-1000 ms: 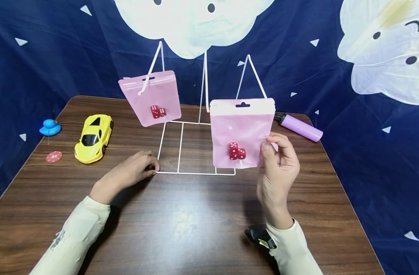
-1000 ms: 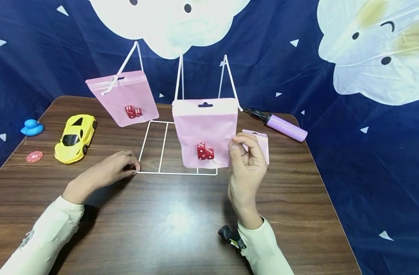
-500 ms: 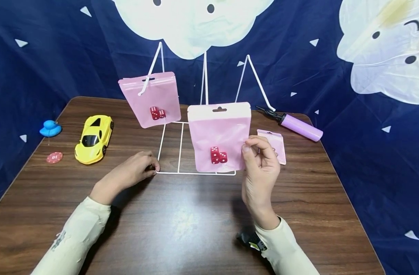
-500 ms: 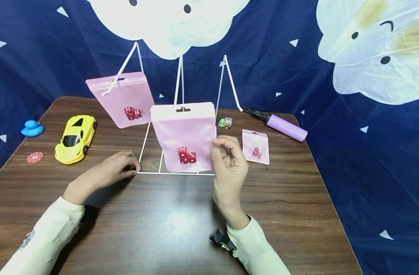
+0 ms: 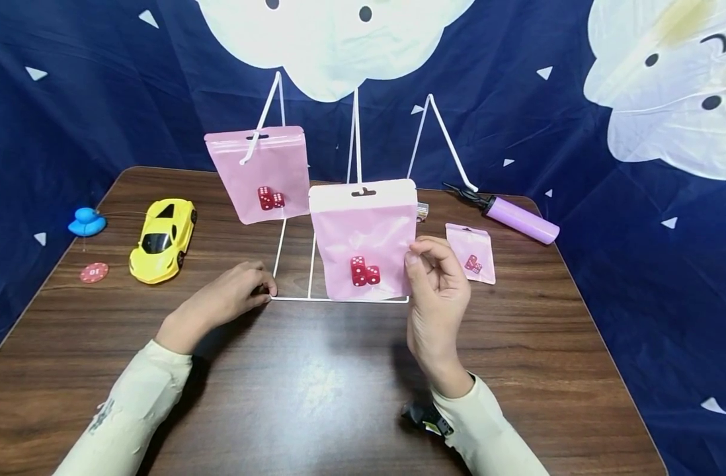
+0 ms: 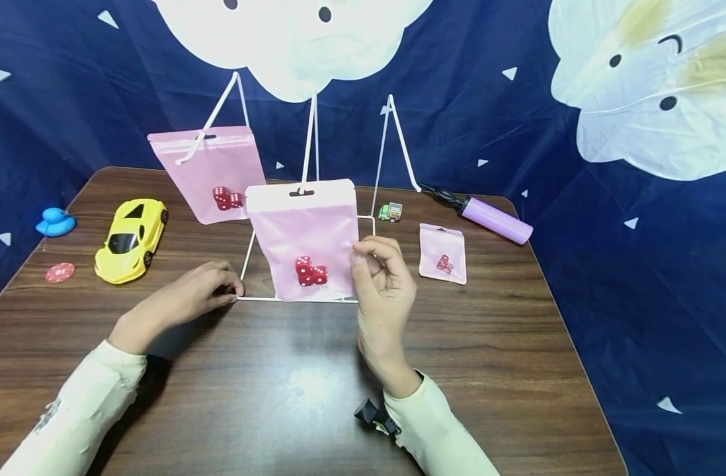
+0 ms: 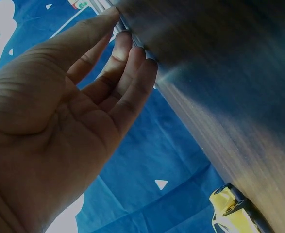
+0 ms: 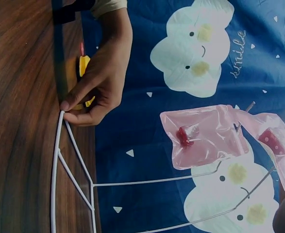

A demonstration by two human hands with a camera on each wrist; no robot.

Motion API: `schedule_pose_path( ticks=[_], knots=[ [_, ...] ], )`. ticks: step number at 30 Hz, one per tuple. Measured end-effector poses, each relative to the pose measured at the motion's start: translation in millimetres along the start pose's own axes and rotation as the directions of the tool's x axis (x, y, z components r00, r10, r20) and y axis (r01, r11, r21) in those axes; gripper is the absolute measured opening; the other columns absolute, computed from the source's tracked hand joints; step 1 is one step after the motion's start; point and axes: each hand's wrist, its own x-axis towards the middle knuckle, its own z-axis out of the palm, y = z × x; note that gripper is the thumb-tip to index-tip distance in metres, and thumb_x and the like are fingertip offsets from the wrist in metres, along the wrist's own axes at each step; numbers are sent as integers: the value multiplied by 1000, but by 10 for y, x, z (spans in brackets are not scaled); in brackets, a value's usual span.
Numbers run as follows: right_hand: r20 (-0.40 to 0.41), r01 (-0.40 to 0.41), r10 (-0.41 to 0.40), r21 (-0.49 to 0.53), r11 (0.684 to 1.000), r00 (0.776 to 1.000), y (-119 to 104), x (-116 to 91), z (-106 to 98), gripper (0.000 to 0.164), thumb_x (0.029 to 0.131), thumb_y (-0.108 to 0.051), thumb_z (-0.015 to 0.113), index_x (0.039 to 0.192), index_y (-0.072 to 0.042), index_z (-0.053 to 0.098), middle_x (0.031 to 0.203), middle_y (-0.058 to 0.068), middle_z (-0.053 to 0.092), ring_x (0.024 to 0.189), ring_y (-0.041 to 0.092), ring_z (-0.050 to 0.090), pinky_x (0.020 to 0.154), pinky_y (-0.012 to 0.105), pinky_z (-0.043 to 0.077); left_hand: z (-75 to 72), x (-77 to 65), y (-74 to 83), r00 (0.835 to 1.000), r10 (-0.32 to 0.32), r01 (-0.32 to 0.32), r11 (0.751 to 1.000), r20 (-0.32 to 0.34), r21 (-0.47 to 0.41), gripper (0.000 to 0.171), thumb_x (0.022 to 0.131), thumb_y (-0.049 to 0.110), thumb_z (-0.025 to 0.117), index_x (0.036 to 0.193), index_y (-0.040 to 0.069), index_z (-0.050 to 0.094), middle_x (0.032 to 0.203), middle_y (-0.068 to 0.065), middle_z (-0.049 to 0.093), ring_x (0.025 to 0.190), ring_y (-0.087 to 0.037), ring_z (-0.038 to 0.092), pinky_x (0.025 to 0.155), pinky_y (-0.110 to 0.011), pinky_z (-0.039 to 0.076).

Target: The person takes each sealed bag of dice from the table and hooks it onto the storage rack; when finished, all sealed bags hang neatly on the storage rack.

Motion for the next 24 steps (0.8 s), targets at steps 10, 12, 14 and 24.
schedule_pose_path(
  ticks=[10,12,14,24],
  knots=[
    [-26,-83,82,-18,996,996,71,1,-21,26,96,15,64,108,-4,76,109,8,65,99,13,61,84,18,52,6,-13,13,1000,3,-3,1000,-15,-1,17,90,-4,82,91,11,73,96,-6,69,106,-43,66,96,-61,53],
    [-36,-104,103,-21,994,994,85,15,-31,24,97,14,64,108,-4,75,108,7,66,97,12,61,84,18,52,6,-9,13,1000,1,-1,1000,-11,-5,17,90,-4,82,91,11,73,95,-5,65,100,-38,66,93,-59,54],
    [-49,-129,128,2,992,991,99,32,-43,20,98,12,65,107,-4,74,106,8,67,95,11,64,83,18,54,4,-6,11,1000,3,-4,1000,-11,-6,17,90,-4,82,91,10,73,94,-4,63,96,-35,65,90,-57,55],
    [-33,-169,172,71,983,985,141,61,-114,15,102,8,64,109,-3,71,103,12,71,101,23,78,98,37,61,-6,-1,27,1000,-22,22,1000,6,2,16,91,-2,82,91,11,73,97,-7,67,102,-39,66,95,-60,54]
  ],
)
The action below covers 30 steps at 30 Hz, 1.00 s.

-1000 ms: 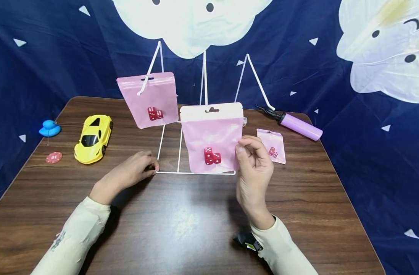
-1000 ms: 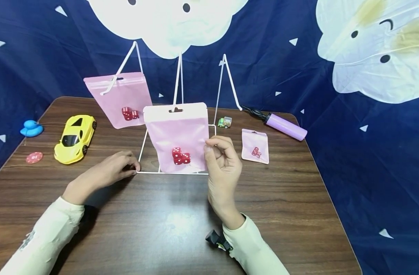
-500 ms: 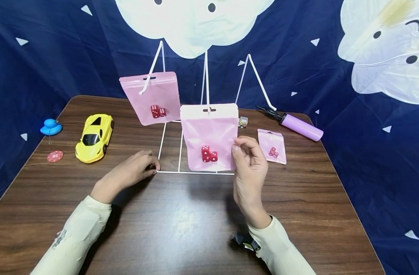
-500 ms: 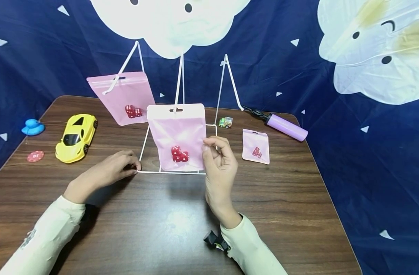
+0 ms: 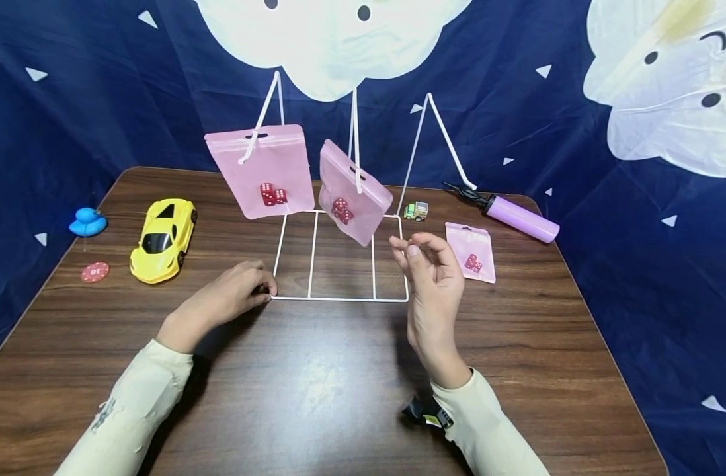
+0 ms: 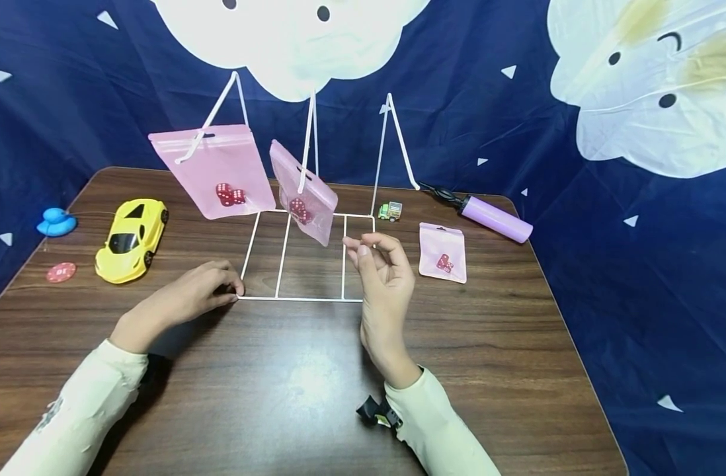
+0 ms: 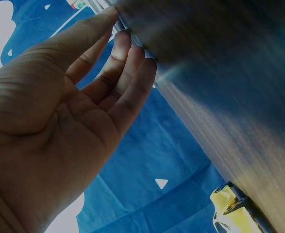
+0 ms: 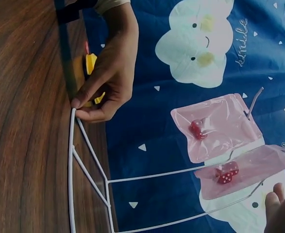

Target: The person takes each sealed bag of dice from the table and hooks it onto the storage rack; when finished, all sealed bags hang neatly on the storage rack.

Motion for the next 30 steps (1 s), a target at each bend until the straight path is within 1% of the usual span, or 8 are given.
schedule_pose_path(
  ticks=[4,5,8,12,19,26,30],
  knots=[
    [6,-6,6,4,1000,1000,13,-6,-13,14,102,7,64,110,-3,71,102,13,72,102,23,78,97,35,61,7,-3,-2,1000,-12,12,1000,3,-1,16,91,-2,81,92,11,73,102,-11,73,117,-50,64,104,-65,50],
    [8,-6,6,1,1000,1000,15,-6,-17,14,103,7,64,110,-3,71,103,13,72,102,23,78,97,34,61,9,-3,-4,1000,-11,11,1000,2,-3,16,91,-3,81,92,11,73,101,-11,73,116,-49,64,103,-65,50],
    [13,-5,5,-4,1000,1000,17,-7,-19,14,102,7,63,110,-2,71,103,13,71,102,22,78,98,35,61,14,-7,-12,1000,2,-2,1000,-9,-10,17,91,-3,82,91,11,73,98,-8,69,107,-43,66,99,-61,53],
    [22,-8,8,-10,1000,1000,34,-10,-15,16,101,8,62,110,-2,72,104,13,70,102,22,78,98,35,61,18,-23,-24,999,22,-23,1000,-23,-13,16,90,-3,82,91,10,73,93,-3,61,93,-32,64,89,-56,54],
    [31,4,-3,-23,1000,999,66,32,-25,20,101,10,59,109,-3,71,102,12,70,100,23,78,97,37,61,2,-28,-24,999,25,-25,1000,-30,-13,17,90,-4,83,91,10,74,92,-3,60,91,-31,64,88,-55,55],
    [14,-29,30,-14,999,999,46,64,-68,20,102,13,58,108,-2,71,100,12,68,98,23,78,97,37,61,10,-4,-13,999,27,-27,999,-24,-28,18,90,-6,82,90,10,74,90,-2,60,88,-26,64,84,-50,56],
    [5,-42,42,-32,999,999,39,87,-130,20,102,13,57,109,-2,70,101,12,68,99,22,78,97,36,61,21,3,-8,999,22,-23,999,-23,-28,17,90,-6,82,91,9,75,91,-2,61,90,-28,65,86,-51,56]
  ],
)
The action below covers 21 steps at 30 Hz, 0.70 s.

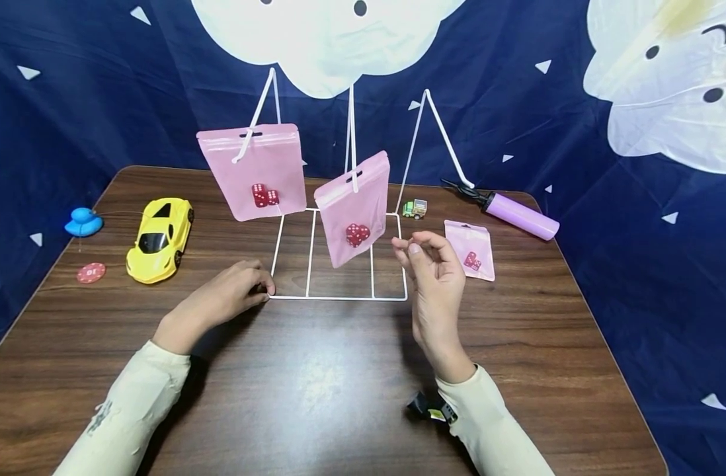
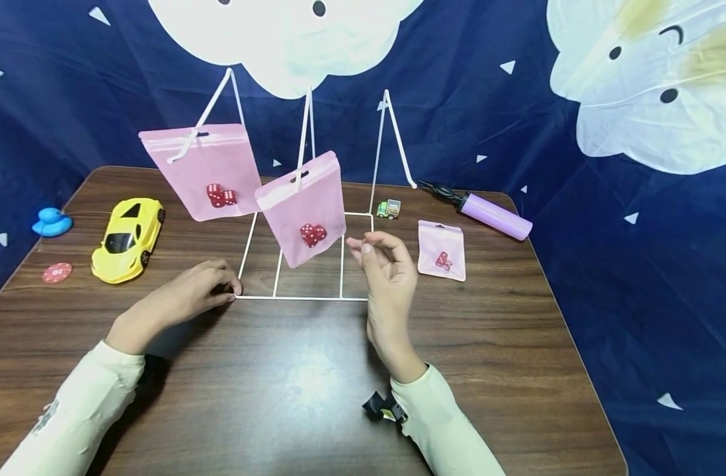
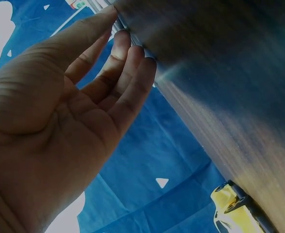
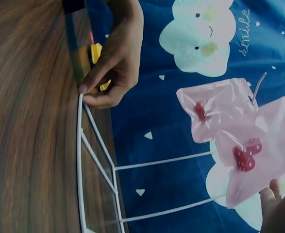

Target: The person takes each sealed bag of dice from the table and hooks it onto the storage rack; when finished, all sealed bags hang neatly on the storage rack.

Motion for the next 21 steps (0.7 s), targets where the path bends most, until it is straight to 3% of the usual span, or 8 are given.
schedule_pose_path(
  ticks=[8,16,21],
  knots=[
    [-9,-57,57,-94,994,998,25,72,-182,20,103,11,60,110,-5,71,105,11,67,100,20,77,96,31,61,-10,9,4,1000,9,-9,1000,-4,3,17,90,-5,83,91,10,74,91,-1,60,91,-29,65,86,-52,56],
    [-14,-105,104,-155,982,994,87,158,-320,15,104,11,59,116,7,66,105,12,67,101,20,77,99,37,61,-15,10,2,1000,9,-9,1000,0,5,16,90,-5,83,91,9,74,91,-2,60,90,-28,65,86,-52,56],
    [-19,-136,135,-188,973,991,136,210,-392,16,103,11,59,117,6,66,104,9,67,100,18,77,95,33,61,-7,-6,-2,1000,9,-9,1000,-5,14,15,91,-3,83,92,9,74,92,-3,61,93,-32,65,89,-55,55]
  ],
)
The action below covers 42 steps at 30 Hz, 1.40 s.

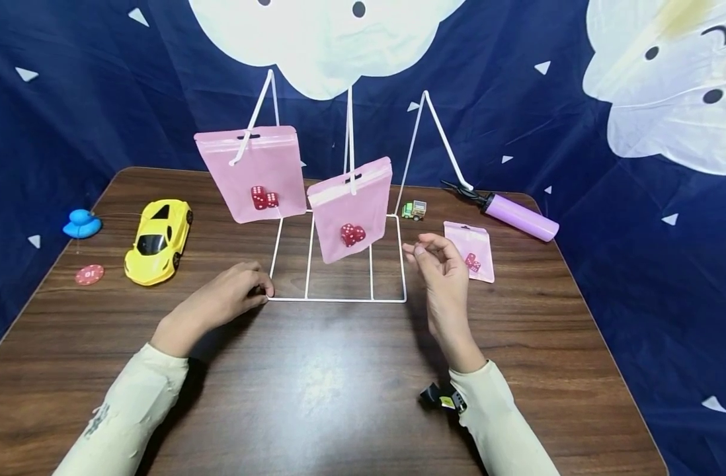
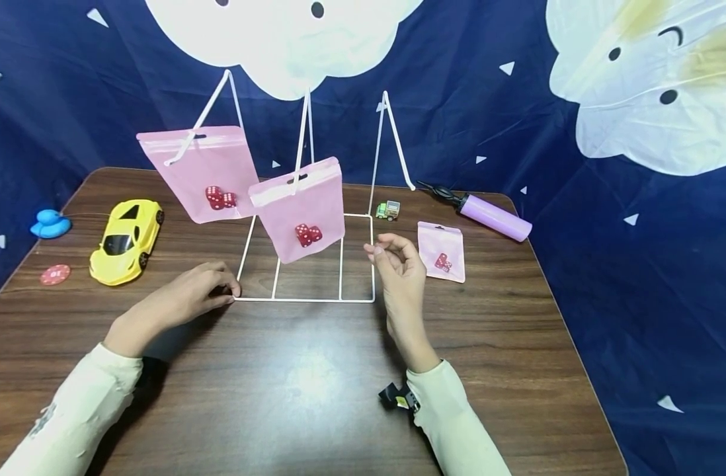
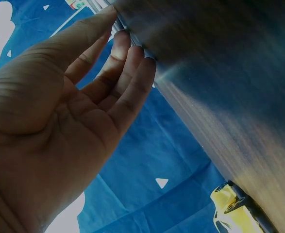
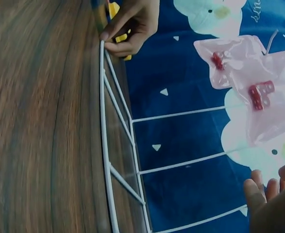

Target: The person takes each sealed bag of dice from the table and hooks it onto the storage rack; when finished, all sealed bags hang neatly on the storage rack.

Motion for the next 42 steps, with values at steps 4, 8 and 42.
schedule_pose_path(
  ticks=[4,8,42],
  knots=[
    [-17,-12,12,-7,1000,1000,36,41,-65,17,103,10,61,115,1,68,102,9,66,99,18,77,94,31,62,10,-6,-1,1000,-7,7,1000,1,-3,15,91,-3,82,92,10,74,93,-3,61,94,-32,64,89,-55,55],
    [-35,-27,26,-9,1000,999,58,80,-125,18,103,10,62,115,-1,69,104,12,68,98,18,77,92,29,62,7,-2,-6,1000,-1,1,1000,-1,-6,16,90,-4,83,91,9,73,92,-3,61,92,-31,64,87,-55,55],
    [-170,-125,97,-165,978,981,134,361,-682,26,102,13,57,117,-2,71,98,1,67,94,10,74,82,19,59,0,9,-1,1000,-1,1,1000,6,-14,16,90,-5,83,91,9,74,91,-3,60,90,-29,64,85,-52,55]
  ],
)
